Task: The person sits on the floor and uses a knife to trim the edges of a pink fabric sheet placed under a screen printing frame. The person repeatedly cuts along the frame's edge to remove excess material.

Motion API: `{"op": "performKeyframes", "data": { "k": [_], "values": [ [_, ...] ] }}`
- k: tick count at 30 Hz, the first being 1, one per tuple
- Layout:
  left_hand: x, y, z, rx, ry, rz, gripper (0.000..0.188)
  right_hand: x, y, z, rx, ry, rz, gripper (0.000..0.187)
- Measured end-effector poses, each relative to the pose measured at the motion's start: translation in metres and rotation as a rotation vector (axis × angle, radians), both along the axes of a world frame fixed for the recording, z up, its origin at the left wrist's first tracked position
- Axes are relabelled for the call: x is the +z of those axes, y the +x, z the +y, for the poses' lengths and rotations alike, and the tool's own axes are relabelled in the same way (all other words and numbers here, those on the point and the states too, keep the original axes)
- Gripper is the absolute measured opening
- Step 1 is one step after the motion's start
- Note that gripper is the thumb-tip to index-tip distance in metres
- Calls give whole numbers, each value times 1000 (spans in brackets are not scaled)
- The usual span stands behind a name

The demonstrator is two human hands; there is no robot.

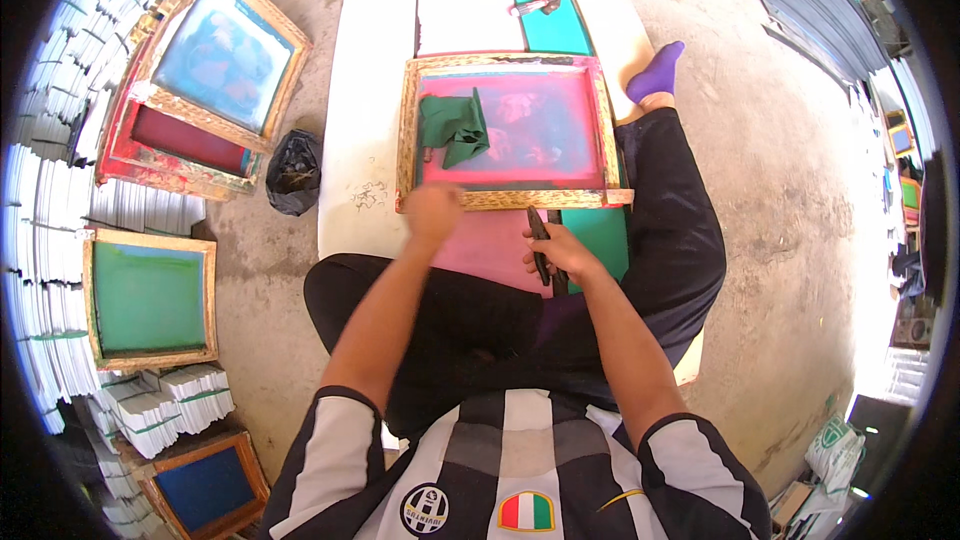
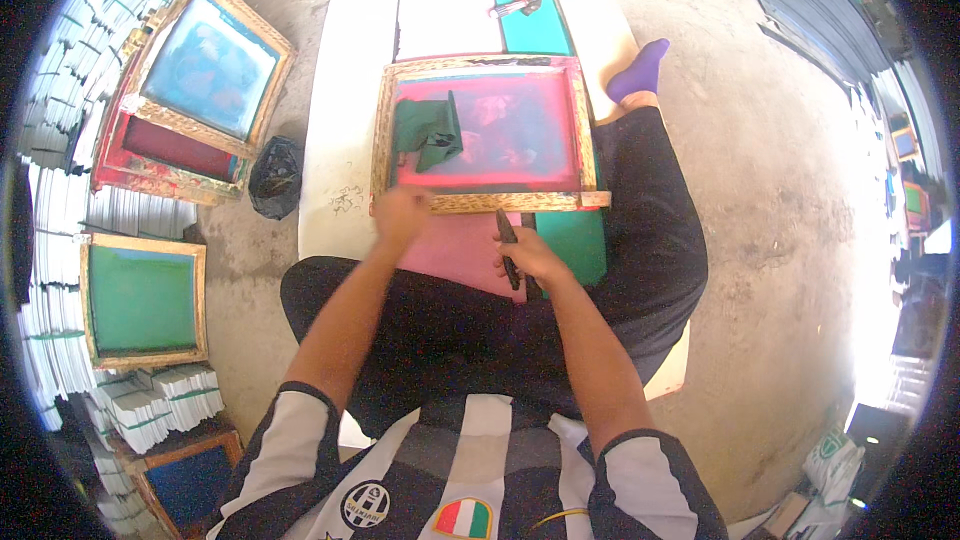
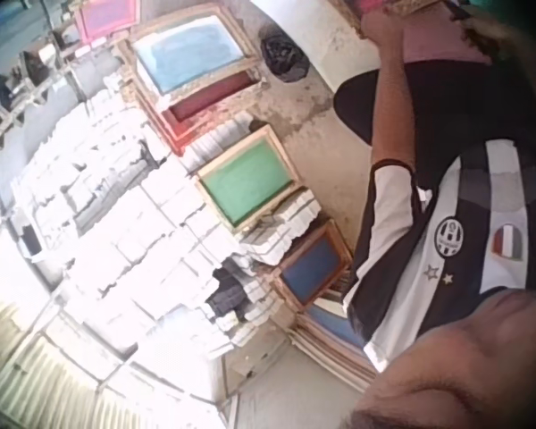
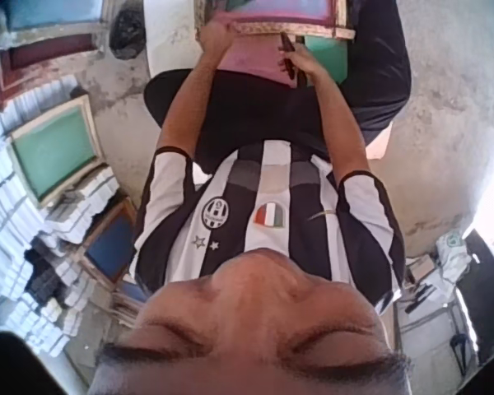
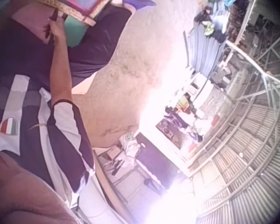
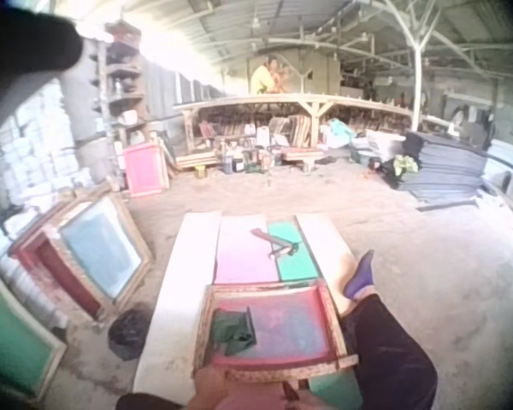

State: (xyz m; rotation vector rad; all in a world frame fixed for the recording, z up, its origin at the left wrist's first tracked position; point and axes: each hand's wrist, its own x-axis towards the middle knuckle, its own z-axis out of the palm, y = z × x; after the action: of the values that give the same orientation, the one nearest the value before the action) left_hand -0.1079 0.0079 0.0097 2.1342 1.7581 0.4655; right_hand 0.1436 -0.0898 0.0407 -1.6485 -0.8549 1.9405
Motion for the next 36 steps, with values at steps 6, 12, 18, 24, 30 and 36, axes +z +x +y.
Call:
{"op": "performKeyframes", "data": {
  "k": [6,12,18,24,30,36],
  "values": [
    [4,-124,31,284,-205,451,24,-10,35,1,-174,-5,-152,33],
    [23,-120,23,330,-261,471,34,-54,87,4,-225,20,-570,23],
    [27,-74,30,199,-188,341,35,-103,116,12,-96,92,-743,18],
    [25,-14,7,-78,-40,160,34,-63,100,17,-36,4,-837,34],
    [9,18,-11,-147,-75,100,31,-41,90,20,-10,12,-941,35],
    [3,18,-17,-180,-6,90,31,-33,79,18,-68,-67,-996,37]
  ]
}}
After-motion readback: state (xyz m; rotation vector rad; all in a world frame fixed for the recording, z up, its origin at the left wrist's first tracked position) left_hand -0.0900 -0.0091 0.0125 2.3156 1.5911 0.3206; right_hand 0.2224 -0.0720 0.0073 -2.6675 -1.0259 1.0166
